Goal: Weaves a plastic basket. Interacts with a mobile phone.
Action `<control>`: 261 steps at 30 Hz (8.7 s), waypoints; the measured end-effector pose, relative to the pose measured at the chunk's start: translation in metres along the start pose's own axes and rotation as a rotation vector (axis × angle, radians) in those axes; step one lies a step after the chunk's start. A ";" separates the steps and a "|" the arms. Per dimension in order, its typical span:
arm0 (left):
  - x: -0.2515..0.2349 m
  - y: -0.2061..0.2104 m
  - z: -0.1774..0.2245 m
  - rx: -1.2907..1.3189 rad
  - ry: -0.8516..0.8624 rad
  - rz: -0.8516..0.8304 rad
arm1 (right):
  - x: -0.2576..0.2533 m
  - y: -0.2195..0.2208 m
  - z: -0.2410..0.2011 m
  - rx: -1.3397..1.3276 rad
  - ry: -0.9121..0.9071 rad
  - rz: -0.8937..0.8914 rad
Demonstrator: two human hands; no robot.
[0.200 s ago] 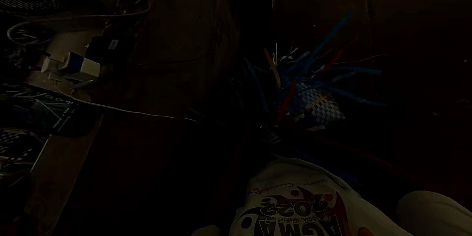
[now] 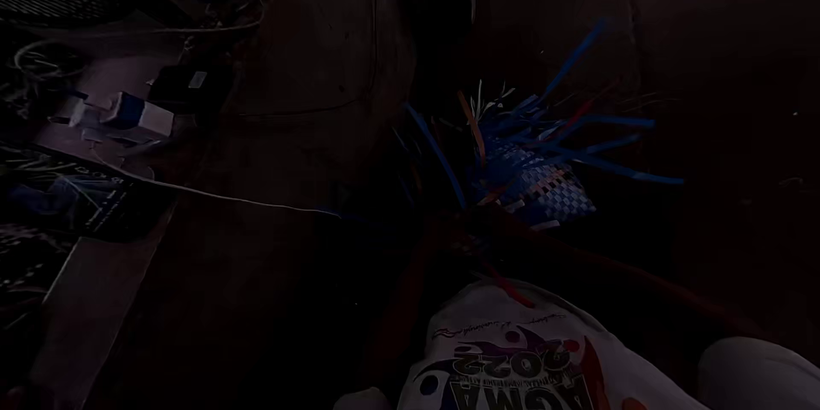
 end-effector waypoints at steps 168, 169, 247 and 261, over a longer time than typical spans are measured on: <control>0.019 0.029 0.020 0.163 0.486 -0.230 | -0.056 -0.090 -0.032 -0.874 0.650 0.111; 0.018 0.025 0.016 0.160 0.472 -0.202 | -0.053 -0.087 -0.025 -0.746 0.633 0.126; 0.161 -0.233 0.118 -0.759 0.722 1.220 | -0.046 -0.015 -0.022 -0.223 0.366 -0.067; 0.080 -0.079 0.101 -0.372 0.760 0.852 | -0.044 -0.019 -0.022 -0.212 0.391 -0.064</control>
Point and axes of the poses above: each hand's wrist, its own x-axis away from the middle knuckle, its own y-axis out of the palm, z = x × y, the point moved 5 cm from there along -x, towards the middle knuckle, and after that the axes turned 13 degrees about y, right-handed, at the moved point
